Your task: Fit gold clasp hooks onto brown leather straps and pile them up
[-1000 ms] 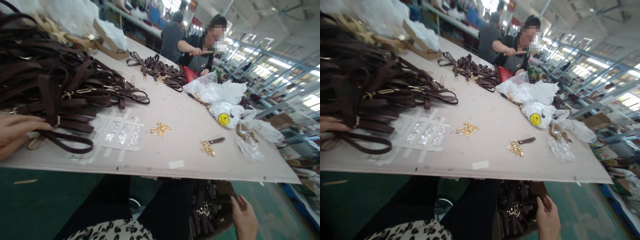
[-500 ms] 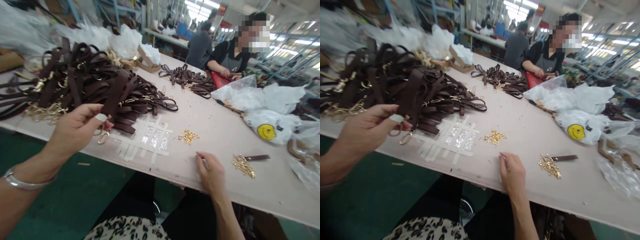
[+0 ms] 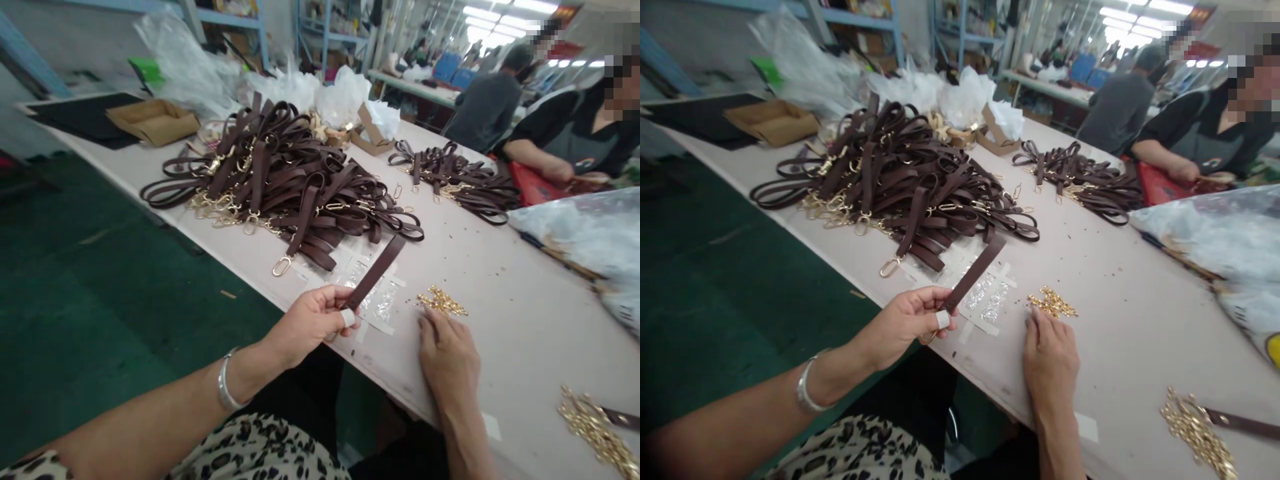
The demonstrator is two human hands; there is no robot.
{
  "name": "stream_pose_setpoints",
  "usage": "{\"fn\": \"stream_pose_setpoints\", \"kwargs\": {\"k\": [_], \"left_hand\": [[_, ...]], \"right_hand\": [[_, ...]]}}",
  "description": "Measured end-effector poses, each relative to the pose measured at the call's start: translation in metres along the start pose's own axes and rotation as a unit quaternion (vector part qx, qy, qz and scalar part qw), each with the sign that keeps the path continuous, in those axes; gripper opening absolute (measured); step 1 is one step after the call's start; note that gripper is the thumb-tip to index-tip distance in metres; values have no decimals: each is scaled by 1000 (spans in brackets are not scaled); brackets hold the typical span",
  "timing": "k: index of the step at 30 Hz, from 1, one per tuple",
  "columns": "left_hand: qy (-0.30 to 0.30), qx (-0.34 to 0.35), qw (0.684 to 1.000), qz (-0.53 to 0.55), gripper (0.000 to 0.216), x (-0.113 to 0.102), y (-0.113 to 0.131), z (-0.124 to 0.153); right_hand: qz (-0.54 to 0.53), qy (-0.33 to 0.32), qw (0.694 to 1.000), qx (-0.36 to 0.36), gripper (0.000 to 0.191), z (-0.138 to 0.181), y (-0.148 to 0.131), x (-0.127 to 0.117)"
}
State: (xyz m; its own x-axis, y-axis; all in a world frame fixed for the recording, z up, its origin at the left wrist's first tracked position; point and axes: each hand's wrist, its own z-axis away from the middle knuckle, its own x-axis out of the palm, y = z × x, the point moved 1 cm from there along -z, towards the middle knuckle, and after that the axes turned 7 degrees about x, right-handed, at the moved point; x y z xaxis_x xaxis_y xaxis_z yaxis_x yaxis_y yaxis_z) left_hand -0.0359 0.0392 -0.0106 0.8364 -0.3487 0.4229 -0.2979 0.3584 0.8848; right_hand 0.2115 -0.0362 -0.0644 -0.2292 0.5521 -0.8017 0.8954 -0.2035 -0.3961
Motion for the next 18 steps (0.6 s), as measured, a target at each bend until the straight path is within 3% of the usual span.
{"fn": "stream_pose_setpoints", "kwargs": {"k": [3,6,10,13,18], "left_hand": [[-7,-21,1000,6,33,9,-6,4],[-13,-47,999,6,30,17,-11,7],[-35,-53,997,38,35,24,-18,11],[-64,-105,985,118,38,26,-23,15],[-90,-195,937,275,28,29,-27,25]], "right_hand": [[-151,-10,977,152,32,9,-13,-14],[-317,-51,913,254,33,22,-36,-24],[-432,-80,848,297,28,39,-59,-23],[-444,-92,835,312,25,49,-62,-18],[-499,-106,808,296,20,58,-70,-21]]}}
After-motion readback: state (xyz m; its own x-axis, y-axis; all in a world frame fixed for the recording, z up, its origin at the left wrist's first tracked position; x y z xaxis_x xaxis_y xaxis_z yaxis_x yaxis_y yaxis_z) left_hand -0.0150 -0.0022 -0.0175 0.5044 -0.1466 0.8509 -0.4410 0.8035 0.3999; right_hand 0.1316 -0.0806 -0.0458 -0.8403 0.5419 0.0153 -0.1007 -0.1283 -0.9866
